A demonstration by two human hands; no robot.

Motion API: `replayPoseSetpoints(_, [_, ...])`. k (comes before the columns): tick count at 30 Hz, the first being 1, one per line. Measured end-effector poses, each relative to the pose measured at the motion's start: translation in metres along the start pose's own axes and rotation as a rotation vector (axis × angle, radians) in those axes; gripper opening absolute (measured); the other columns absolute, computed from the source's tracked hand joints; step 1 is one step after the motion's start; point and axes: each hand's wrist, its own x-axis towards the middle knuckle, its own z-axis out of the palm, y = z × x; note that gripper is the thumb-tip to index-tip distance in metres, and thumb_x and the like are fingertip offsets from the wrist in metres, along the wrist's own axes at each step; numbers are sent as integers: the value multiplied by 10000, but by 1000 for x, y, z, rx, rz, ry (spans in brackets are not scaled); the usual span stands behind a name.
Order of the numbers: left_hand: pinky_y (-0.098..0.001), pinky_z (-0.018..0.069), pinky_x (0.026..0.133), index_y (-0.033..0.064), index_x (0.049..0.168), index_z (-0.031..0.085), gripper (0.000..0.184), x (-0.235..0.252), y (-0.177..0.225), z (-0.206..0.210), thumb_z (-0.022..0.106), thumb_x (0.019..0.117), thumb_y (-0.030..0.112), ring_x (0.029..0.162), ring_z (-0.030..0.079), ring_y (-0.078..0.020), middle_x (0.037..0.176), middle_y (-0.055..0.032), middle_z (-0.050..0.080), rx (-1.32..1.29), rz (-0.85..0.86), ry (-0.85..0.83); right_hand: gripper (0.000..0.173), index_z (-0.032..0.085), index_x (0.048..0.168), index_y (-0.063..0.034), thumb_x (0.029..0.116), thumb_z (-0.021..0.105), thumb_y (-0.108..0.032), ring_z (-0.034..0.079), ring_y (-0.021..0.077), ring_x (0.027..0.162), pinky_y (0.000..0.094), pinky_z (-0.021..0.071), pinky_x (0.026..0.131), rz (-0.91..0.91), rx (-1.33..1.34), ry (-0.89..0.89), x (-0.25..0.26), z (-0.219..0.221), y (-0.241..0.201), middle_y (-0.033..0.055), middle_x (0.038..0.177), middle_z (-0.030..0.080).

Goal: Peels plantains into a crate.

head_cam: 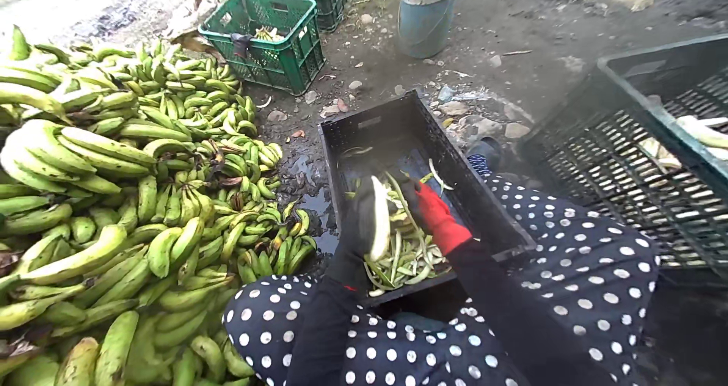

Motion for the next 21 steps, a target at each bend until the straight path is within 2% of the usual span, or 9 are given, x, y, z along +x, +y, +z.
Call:
replayPoseSetpoints(3, [-311, 570, 534, 77, 993, 576, 677, 9, 8, -11, 100, 1081, 551, 584, 647, -162, 683, -54, 640, -343, -33, 169, 456, 568, 1435, -63, 1055, 506, -307, 496, 444, 1355, 639, 368, 1107, -85, 16, 39, -21, 5, -2, 278, 1413, 561])
replayPoseSetpoints(6, [-275, 561, 578, 128, 967, 595, 560, 7, 12, -23, 161, 1106, 453, 601, 620, -105, 680, -4, 613, -466, 53, 203, 605, 636, 1400, -219, 938, 523, -593, 511, 501, 1297, 721, 401, 998, -296, -134, 129, -46, 26, 13, 253, 1381, 581])
replayPoseSetpoints(8, [-267, 562, 601, 87, 1035, 566, 449, 2, 16, -21, 201, 1127, 330, 621, 616, -110, 718, -19, 604, -455, 28, 269, 732, 675, 1358, -225, 895, 423, -733, 553, 513, 1237, 725, 415, 963, -438, -163, 264, -55, 37, 24, 249, 1325, 620])
replayPoseSetpoints(10, [-262, 563, 602, 68, 1048, 560, 444, -2, 14, -19, 197, 1127, 311, 624, 625, -114, 733, -38, 619, -401, -24, 303, 760, 696, 1333, -215, 889, 398, -755, 566, 519, 1215, 726, 416, 953, -480, -176, 333, -59, 37, 26, 248, 1295, 637])
replayPoseSetpoints(11, [-263, 563, 631, 64, 1095, 567, 433, -6, 16, -17, 204, 1127, 298, 660, 626, -107, 781, -44, 630, -275, -62, 338, 736, 697, 1331, -220, 893, 417, -740, 565, 518, 1217, 726, 416, 950, -463, -184, 318, -61, 34, 25, 248, 1297, 637])
replayPoseSetpoints(13, [-319, 527, 821, 53, 1319, 533, 416, -14, 29, -11, 222, 1131, 256, 859, 593, -122, 1007, -73, 619, 39, -157, 339, 611, 666, 1370, -246, 930, 500, -636, 531, 516, 1266, 735, 401, 967, -327, -180, 176, -62, 25, 16, 252, 1353, 604])
replayPoseSetpoints(16, [-351, 529, 840, -39, 1337, 502, 390, -3, 9, -15, 332, 1071, 191, 919, 599, -149, 1071, -139, 617, 359, 41, 251, 493, 628, 1401, -212, 1019, 477, -484, 526, 456, 1306, 700, 400, 1026, -121, -65, -18, -40, 21, 2, 238, 1383, 590])
replayPoseSetpoints(17, [-360, 516, 934, -32, 1422, 464, 446, -3, 4, -16, 335, 1097, 245, 1043, 606, -169, 1202, -170, 613, 394, 66, 224, 476, 625, 1397, -171, 1041, 460, -441, 540, 427, 1303, 670, 405, 1052, -97, -10, -46, -30, 22, 0, 233, 1369, 602])
replayPoseSetpoints(21, [-314, 515, 961, -53, 1417, 470, 449, -9, 3, -7, 344, 1085, 221, 1088, 610, -139, 1248, -178, 613, 473, 102, 134, 447, 604, 1370, -42, 1107, 399, -340, 568, 365, 1291, 574, 405, 1098, -4, 99, -98, -5, 16, -11, 232, 1342, 624])
